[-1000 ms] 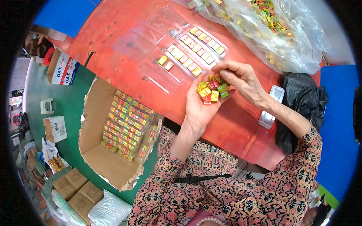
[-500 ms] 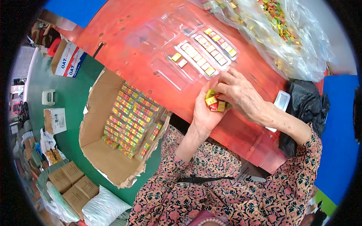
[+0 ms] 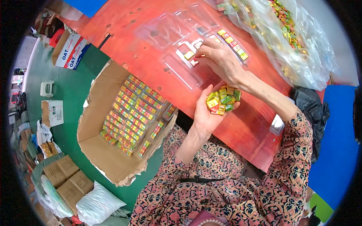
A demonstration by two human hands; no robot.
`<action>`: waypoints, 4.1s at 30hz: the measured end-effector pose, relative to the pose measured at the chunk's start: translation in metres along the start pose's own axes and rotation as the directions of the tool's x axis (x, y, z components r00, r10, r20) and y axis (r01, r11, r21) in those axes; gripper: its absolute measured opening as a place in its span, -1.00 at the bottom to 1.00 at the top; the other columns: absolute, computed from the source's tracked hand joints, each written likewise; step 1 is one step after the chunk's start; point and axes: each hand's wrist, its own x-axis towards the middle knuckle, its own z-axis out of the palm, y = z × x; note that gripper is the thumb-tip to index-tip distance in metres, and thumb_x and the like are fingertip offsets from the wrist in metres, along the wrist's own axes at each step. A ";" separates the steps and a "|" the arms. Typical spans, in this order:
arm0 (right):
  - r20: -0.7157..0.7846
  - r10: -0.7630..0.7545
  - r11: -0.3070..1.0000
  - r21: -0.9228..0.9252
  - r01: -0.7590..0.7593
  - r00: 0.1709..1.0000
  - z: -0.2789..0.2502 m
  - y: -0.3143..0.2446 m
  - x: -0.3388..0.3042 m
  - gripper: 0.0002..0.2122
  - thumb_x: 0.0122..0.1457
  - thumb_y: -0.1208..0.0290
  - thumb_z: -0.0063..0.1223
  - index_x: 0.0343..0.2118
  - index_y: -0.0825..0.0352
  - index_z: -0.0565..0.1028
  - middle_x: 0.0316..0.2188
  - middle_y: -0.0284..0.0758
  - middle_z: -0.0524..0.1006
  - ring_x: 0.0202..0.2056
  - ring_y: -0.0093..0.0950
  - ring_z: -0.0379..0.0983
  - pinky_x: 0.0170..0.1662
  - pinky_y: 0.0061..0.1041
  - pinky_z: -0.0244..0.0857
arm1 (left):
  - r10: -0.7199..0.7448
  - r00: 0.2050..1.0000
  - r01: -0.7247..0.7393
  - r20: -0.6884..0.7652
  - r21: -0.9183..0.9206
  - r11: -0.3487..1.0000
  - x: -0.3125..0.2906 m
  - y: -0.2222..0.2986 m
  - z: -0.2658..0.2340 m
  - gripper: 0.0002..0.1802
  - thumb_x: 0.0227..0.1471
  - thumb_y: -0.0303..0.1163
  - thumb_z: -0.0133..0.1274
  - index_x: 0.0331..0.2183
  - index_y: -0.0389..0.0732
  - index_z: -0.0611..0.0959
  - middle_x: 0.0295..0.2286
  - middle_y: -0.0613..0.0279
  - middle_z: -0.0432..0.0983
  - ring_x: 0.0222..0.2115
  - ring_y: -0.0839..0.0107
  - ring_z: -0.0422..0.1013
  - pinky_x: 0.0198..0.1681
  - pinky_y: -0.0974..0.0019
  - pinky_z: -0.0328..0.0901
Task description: Arranging and sorting small packaged cube-shaped items into rows on a workspace.
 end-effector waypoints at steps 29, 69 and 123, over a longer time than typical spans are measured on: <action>0.163 -0.065 0.983 -0.162 0.092 0.984 0.013 0.023 0.012 -0.86 -0.03 0.52 -0.01 -0.38 0.40 0.48 -0.42 -0.23 0.39 -0.33 -0.30 0.37 -0.31 -0.42 0.28 | -0.028 0.999 0.030 0.041 -0.045 0.999 0.004 0.002 -0.001 -0.51 0.12 -0.09 -0.27 -0.02 -0.21 0.33 -0.10 0.09 0.36 -0.07 0.20 0.30 -0.09 0.00 0.26; 0.354 0.004 0.898 -0.413 0.153 0.935 -0.016 -0.069 -0.073 -0.87 -0.23 0.42 0.07 -0.60 0.34 0.42 -0.50 -0.31 0.36 -0.34 -0.37 0.28 -0.27 -0.41 0.17 | 0.103 0.995 -0.103 0.011 0.049 0.993 0.001 0.001 -0.001 -0.48 0.17 -0.12 -0.47 0.02 -0.24 0.27 -0.01 0.17 0.24 -0.01 0.35 0.21 0.07 0.26 0.12; 0.251 -0.046 0.970 -0.221 0.103 0.967 -0.007 -0.061 -0.081 -0.87 -0.19 0.48 -0.01 -0.51 0.35 0.43 -0.50 -0.29 0.36 -0.39 -0.35 0.31 -0.33 -0.44 0.25 | 0.032 0.989 -0.046 0.143 0.097 0.994 0.004 -0.001 0.001 -0.45 0.16 -0.12 -0.49 0.08 -0.22 0.22 -0.01 -0.01 0.23 0.02 0.11 0.16 0.09 0.11 0.07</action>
